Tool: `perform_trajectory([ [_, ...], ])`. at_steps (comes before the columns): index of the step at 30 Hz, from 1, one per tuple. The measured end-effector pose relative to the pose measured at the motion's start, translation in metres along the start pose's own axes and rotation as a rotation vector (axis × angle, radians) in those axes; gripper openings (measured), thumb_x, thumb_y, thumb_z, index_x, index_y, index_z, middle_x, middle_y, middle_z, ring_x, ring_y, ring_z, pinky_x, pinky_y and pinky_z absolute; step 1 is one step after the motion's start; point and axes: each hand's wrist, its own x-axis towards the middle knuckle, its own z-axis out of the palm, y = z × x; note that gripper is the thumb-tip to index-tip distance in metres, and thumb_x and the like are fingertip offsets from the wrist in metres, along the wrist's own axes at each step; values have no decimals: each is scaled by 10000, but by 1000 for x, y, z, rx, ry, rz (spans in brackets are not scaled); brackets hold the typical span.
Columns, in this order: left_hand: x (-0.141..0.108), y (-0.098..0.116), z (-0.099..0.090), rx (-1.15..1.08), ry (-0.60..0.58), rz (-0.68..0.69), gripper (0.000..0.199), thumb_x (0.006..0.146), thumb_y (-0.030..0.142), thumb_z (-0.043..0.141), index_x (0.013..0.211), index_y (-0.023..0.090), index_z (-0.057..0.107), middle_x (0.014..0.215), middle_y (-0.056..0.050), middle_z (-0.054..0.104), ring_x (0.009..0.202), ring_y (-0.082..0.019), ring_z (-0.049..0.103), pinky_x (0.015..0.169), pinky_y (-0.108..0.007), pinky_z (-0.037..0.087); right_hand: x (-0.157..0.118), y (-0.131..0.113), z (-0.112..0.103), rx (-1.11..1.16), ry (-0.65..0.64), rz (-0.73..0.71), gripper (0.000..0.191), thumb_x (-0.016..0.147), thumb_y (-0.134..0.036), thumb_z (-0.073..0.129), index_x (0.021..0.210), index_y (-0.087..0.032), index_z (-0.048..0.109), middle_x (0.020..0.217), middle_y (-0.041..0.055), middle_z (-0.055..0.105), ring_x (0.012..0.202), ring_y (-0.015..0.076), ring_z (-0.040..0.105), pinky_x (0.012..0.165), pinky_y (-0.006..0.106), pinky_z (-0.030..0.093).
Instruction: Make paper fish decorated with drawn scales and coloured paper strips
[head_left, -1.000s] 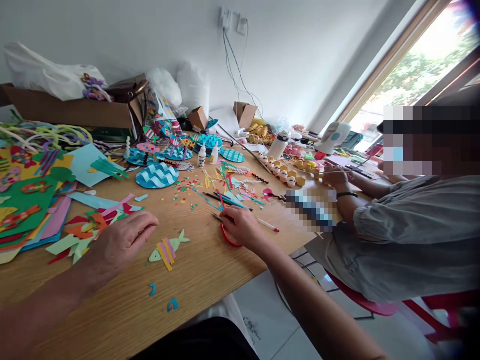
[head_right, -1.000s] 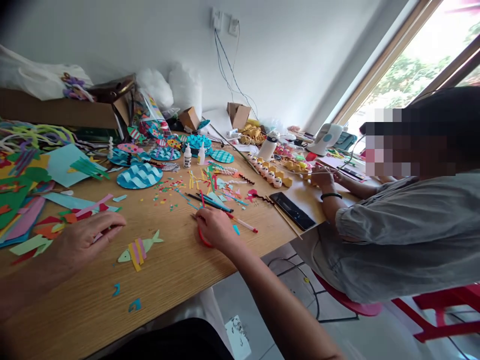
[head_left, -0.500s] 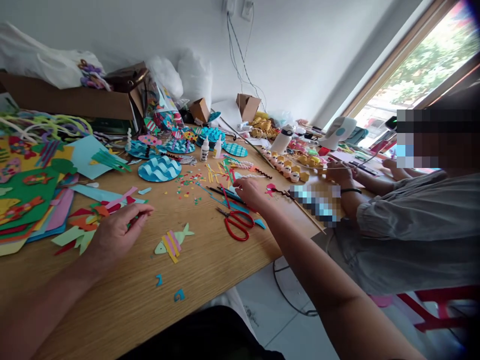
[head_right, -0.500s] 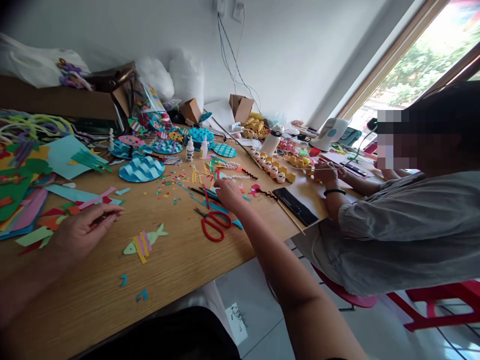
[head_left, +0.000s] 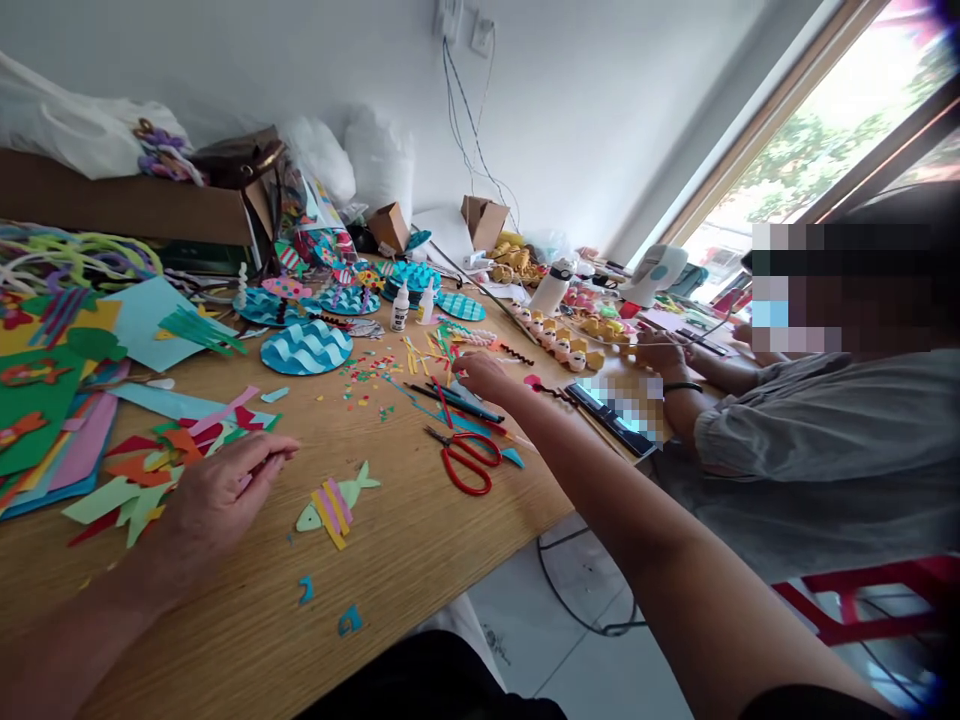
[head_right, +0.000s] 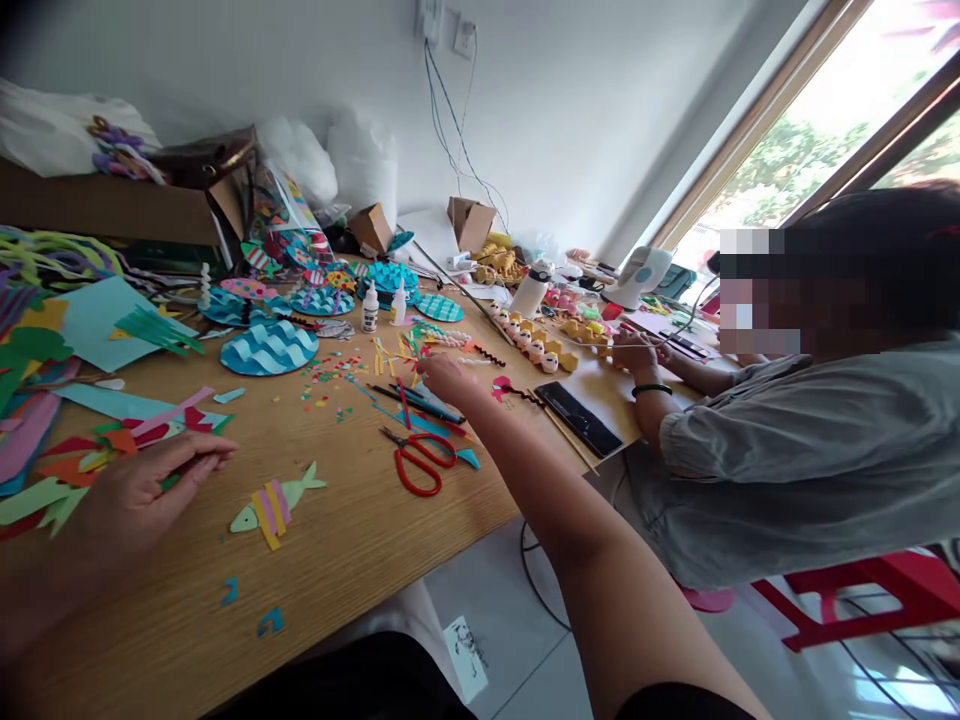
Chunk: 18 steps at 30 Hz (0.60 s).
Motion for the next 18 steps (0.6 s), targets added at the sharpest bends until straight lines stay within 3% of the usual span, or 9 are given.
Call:
perform_trajectory([
  [8,3,6,-3,20,-17,77,233,849,359,409,855,235,606,815,4,703,725,-147,663,664,-218,516,20,5,-5,-28,-38,-83,345,762,-115,540,1079,-201,647,1124,68,628,1057,183,534,904,281,375],
  [14,5,9,-3,-12,-10,82,264,851,392,397,806,239,608,754,6,705,678,-146,668,601,-202,519,43,-1,0,-50,23,99,329,799,-168,492,1090,-176,645,1107,105,641,1028,223,558,837,298,409],
  [18,3,2,2,3,14,155,222,847,360,423,835,240,610,760,14,706,665,-132,667,595,-182,512,58,-6,5,-43,27,197,300,790,-190,489,1024,-168,677,1068,100,663,983,215,584,782,265,419],
])
